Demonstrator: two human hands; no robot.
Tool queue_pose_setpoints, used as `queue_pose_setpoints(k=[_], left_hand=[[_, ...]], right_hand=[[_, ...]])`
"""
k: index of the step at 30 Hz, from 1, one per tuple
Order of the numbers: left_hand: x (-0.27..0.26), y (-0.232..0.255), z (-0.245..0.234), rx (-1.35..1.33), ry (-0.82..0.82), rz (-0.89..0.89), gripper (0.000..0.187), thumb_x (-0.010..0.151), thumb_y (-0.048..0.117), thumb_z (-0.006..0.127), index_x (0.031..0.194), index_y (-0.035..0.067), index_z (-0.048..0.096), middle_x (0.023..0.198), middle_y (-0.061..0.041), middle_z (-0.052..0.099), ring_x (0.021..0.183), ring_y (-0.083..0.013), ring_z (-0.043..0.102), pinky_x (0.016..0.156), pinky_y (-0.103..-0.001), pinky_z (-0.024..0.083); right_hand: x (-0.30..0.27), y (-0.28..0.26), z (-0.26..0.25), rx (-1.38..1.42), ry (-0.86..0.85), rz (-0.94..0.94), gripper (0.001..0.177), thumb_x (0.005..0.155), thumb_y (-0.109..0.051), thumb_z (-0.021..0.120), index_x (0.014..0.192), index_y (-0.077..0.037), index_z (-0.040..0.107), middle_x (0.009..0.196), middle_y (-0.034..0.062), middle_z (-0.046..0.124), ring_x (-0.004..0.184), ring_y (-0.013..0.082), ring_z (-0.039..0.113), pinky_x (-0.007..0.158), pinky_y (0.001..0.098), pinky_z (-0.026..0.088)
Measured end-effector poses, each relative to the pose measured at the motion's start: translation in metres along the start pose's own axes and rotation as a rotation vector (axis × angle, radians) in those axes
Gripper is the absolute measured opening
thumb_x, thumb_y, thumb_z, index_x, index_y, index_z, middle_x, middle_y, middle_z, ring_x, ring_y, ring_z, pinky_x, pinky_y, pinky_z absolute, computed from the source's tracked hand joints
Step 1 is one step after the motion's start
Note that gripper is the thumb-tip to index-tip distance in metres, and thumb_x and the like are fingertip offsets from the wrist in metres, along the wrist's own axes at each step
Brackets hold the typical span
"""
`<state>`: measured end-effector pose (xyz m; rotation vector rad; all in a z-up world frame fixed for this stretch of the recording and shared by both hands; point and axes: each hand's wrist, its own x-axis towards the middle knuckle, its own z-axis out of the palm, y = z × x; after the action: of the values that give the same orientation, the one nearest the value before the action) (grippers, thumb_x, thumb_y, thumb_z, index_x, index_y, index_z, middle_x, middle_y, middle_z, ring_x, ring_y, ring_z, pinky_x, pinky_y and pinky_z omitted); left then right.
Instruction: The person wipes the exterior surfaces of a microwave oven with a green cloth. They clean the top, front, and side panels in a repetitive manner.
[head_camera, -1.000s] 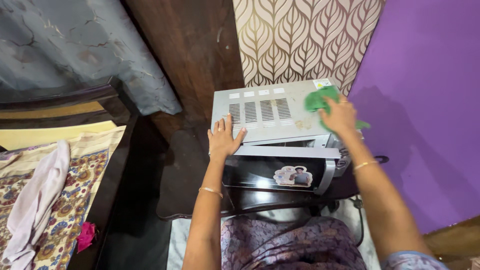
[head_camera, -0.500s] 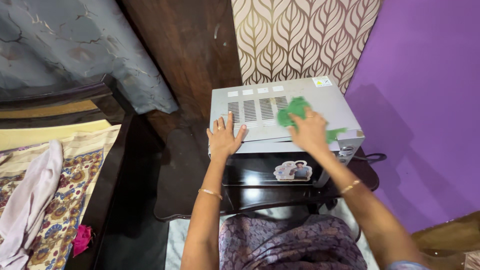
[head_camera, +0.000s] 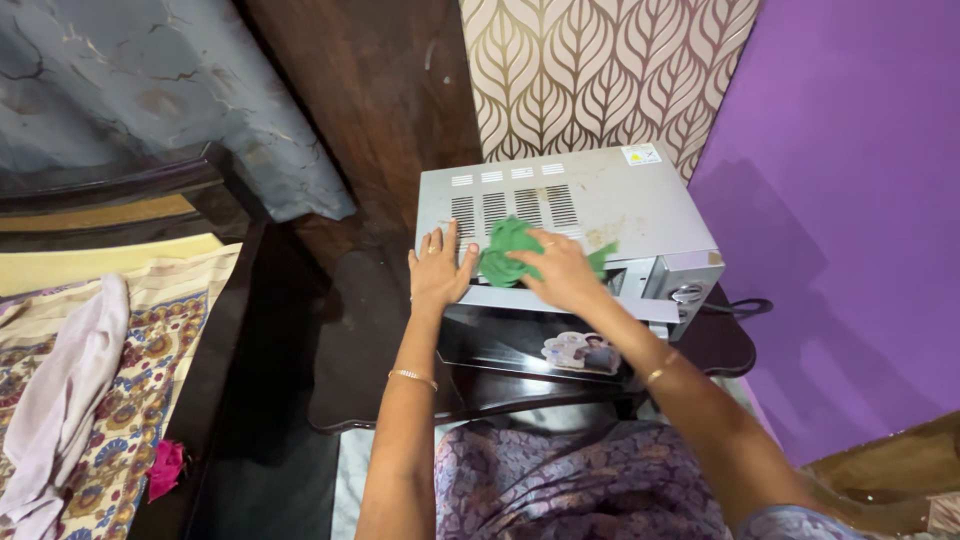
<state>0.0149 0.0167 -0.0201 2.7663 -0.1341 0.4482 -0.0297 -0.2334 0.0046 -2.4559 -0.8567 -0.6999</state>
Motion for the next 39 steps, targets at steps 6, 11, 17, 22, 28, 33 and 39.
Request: queue_pose_setpoints(k=[6,11,17,22,28,33,39], left_hand=[[-0.002,0.006,-0.007,0.036,-0.042,-0.019,0.084,0.096,0.071,0.035,0.160,0.017,0.032,0.161,-0.021,0.034,0.152,-0.0371,0.027,0.119,-0.063,0.017],[-0.004,0.011,-0.008,0.046,-0.038,-0.022,0.085,0.096,0.073,0.035,0.159,0.015,0.036,0.162,-0.021,0.034,0.152,-0.0377,0.026,0.120,-0.062,0.017],[-0.002,0.014,-0.012,0.032,-0.021,-0.034,0.085,0.096,0.072,0.035,0.157,0.013,0.039,0.162,-0.021,0.035,0.152,-0.0377,0.026,0.120,-0.063,0.017],[-0.005,0.017,-0.014,0.047,-0.022,-0.041,0.083,0.097,0.071,0.035,0.154,0.013,0.044,0.161,-0.022,0.035,0.151,-0.0389,0.025,0.119,-0.063,0.016],[-0.006,0.019,-0.015,0.057,-0.021,-0.042,0.083,0.096,0.073,0.036,0.153,0.013,0.046,0.161,-0.023,0.035,0.152,-0.0392,0.025,0.119,-0.064,0.016],[-0.006,0.020,-0.021,0.090,-0.062,0.027,0.091,0.089,0.078,0.042,0.153,0.015,0.044,0.163,-0.020,0.030,0.150,-0.0400,0.024,0.114,-0.069,0.015],[-0.010,0.023,-0.026,0.058,-0.089,0.003,0.087,0.088,0.076,0.045,0.151,0.016,0.049,0.163,-0.014,0.036,0.152,-0.0377,0.028,0.117,-0.070,0.016]], right_hand=[[-0.046,0.076,-0.066,-0.196,0.012,0.141,0.047,0.078,-0.024,0.082,0.124,-0.024,0.074,0.142,0.0215,0.057,0.131,0.0421,0.053,0.109,0.0544,0.039],[-0.091,0.103,-0.099,-0.207,0.136,0.321,0.043,0.080,-0.019,0.079,0.123,-0.021,0.075,0.145,0.0181,0.058,0.127,0.0412,0.054,0.108,0.0521,0.041],[-0.158,0.055,-0.075,-0.138,0.661,0.297,0.039,0.092,-0.014,0.068,0.131,-0.014,0.068,0.151,0.0212,0.050,0.141,0.0427,0.048,0.121,0.0504,0.039],[-0.174,0.012,0.005,-0.346,0.496,0.363,0.050,0.083,-0.020,0.071,0.133,-0.013,0.070,0.150,0.0247,0.044,0.139,0.0468,0.040,0.115,0.0599,0.032],[-0.155,0.021,0.074,-0.455,0.544,0.275,0.050,0.087,-0.022,0.075,0.136,-0.021,0.068,0.147,0.0254,0.042,0.133,0.0464,0.041,0.114,0.0609,0.034],[-0.168,0.079,0.064,-0.573,0.564,-0.092,0.049,0.084,-0.031,0.082,0.130,-0.034,0.068,0.131,0.0143,0.048,0.118,0.0382,0.049,0.098,0.0516,0.045],[-0.165,0.111,0.070,-0.567,0.539,-0.192,0.050,0.082,-0.037,0.083,0.129,-0.039,0.066,0.125,0.0115,0.049,0.113,0.0364,0.051,0.091,0.0486,0.049]])
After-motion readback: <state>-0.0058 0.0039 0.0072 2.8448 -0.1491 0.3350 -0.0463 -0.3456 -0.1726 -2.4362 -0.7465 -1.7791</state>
